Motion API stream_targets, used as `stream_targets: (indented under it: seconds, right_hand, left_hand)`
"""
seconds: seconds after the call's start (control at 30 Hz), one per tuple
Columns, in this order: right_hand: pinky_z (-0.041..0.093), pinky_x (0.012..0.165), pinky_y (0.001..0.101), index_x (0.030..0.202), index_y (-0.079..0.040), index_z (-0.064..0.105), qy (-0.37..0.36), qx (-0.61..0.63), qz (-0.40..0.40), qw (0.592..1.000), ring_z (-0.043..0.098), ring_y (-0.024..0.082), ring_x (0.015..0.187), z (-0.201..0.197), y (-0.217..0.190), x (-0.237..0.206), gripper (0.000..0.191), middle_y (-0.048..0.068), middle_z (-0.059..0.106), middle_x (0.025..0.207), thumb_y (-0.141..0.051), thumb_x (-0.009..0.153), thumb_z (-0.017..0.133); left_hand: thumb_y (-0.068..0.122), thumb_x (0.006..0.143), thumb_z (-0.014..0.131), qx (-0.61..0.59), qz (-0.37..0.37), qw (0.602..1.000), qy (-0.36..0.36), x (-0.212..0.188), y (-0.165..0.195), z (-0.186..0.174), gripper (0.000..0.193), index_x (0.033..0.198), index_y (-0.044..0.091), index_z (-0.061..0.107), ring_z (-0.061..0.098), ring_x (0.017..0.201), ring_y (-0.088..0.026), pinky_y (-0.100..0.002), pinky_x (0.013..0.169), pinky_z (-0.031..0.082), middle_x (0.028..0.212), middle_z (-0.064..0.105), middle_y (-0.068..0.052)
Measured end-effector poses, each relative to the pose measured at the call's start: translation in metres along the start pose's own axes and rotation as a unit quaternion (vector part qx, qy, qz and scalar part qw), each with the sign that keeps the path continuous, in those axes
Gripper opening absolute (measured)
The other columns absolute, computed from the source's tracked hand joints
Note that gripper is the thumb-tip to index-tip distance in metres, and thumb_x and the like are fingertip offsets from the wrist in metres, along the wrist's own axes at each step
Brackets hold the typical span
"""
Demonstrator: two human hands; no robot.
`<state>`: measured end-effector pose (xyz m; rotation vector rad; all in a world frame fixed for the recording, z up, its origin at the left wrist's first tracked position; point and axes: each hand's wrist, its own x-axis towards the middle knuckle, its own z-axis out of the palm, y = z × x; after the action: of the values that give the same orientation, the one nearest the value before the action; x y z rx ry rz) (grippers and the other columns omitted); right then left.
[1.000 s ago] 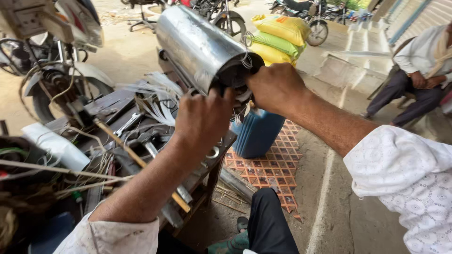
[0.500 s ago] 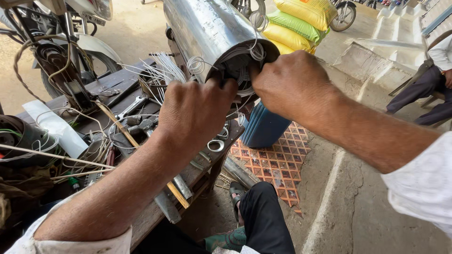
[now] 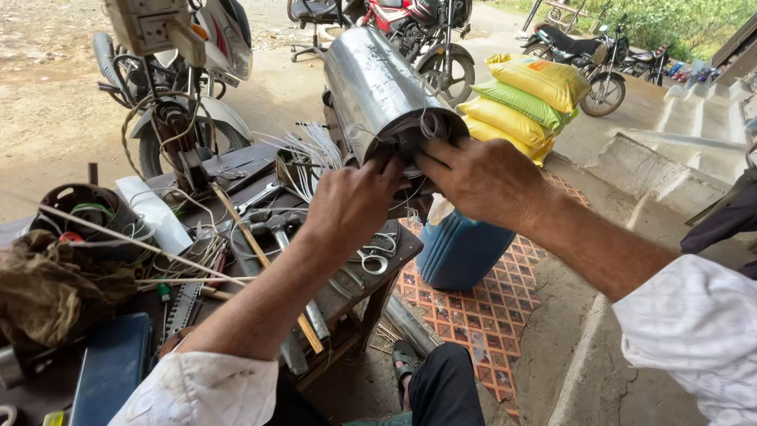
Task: The person gathers loose white wire from the workbench and drum, coils and aligns the strands by hand, and feeds them into the open drum. They then insert a long bamboo pole into the drum and crank it to wind the wire inside, steadying the drum with the other hand.
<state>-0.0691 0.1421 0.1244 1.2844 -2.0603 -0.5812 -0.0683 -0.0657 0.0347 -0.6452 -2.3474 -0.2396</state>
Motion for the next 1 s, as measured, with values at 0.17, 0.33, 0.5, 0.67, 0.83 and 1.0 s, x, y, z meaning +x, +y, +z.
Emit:
stream_targets:
  seconds: [0.17, 0.33, 0.5, 0.67, 0.83, 1.0]
  right_hand:
    - [0.06, 0.046, 0.0327, 0.125, -0.009, 0.068, -0.144, -0.011, 0.002, 0.989, 0.068, 0.016, 0.05, 0.004, 0.012, 0.015, 0.032, 0.006, 0.071, 0.088, -0.019, 0.096, 0.058]
    - [0.06, 0.045, 0.0328, 0.117, -0.013, 0.072, -0.138, -0.058, 0.057, 0.987, 0.069, 0.015, 0.049, 0.012, 0.011, 0.026, 0.025, 0.005, 0.073, 0.076, -0.019, 0.098, 0.058]
    - [0.062, 0.055, 0.0374, 0.106, -0.018, 0.072, -0.259, -0.082, 0.112, 0.956, 0.072, 0.019, 0.06, 0.022, 0.012, 0.031, 0.018, 0.004, 0.073, 0.07, -0.018, 0.102, 0.055]
    - [0.06, 0.051, 0.0405, 0.124, -0.014, 0.072, -0.098, 0.035, 0.176, 0.979, 0.073, 0.025, 0.06, 0.007, -0.02, 0.005, 0.034, 0.009, 0.076, 0.094, -0.013, 0.091, 0.062]
    - [0.059, 0.053, 0.0368, 0.135, -0.008, 0.07, 0.097, 0.13, 0.22, 0.962, 0.071, 0.023, 0.058, 0.023, -0.055, -0.014, 0.049, 0.013, 0.072, 0.129, -0.005, 0.086, 0.066]
    - [0.059, 0.063, 0.0368, 0.125, -0.011, 0.074, 0.184, 0.187, 0.227, 0.938, 0.073, 0.024, 0.072, 0.051, -0.047, -0.027, 0.049, 0.008, 0.073, 0.128, -0.009, 0.076, 0.073]
  left_hand:
    - [0.021, 0.104, 0.058, -0.003, 0.016, 0.999, -0.031, 0.007, -0.009, -0.002, 0.029, 0.129, 0.009, 0.065, 0.068, 0.052, -0.019, -0.034, 0.04, 0.054, 0.084, 0.073, -0.009]
    - [0.022, 0.092, 0.064, 0.044, -0.002, 0.997, 0.067, 0.011, -0.011, 0.006, 0.034, 0.124, 0.012, 0.068, 0.067, 0.048, -0.013, -0.033, 0.044, 0.053, 0.081, 0.072, -0.002]
    - [0.021, 0.094, 0.063, 0.09, -0.04, 0.995, -0.023, 0.018, 0.003, 0.007, 0.029, 0.123, 0.015, 0.068, 0.069, 0.052, -0.014, -0.035, 0.047, 0.055, 0.072, 0.072, 0.001]
    - [0.014, 0.091, 0.063, 0.04, -0.025, 0.999, -0.023, 0.001, 0.012, -0.018, 0.044, 0.134, 0.01, 0.063, 0.07, 0.051, -0.02, -0.037, 0.042, 0.057, 0.1, 0.073, -0.009]
    - [0.007, 0.088, 0.061, 0.032, -0.021, 0.999, -0.027, -0.017, 0.006, -0.022, 0.059, 0.147, 0.007, 0.052, 0.07, 0.053, -0.023, -0.037, 0.041, 0.058, 0.122, 0.07, -0.016]
    - [0.004, 0.094, 0.061, 0.016, -0.025, 0.997, -0.075, -0.01, 0.01, -0.014, 0.058, 0.151, 0.012, 0.049, 0.068, 0.048, -0.016, -0.029, 0.035, 0.057, 0.128, 0.068, -0.018]
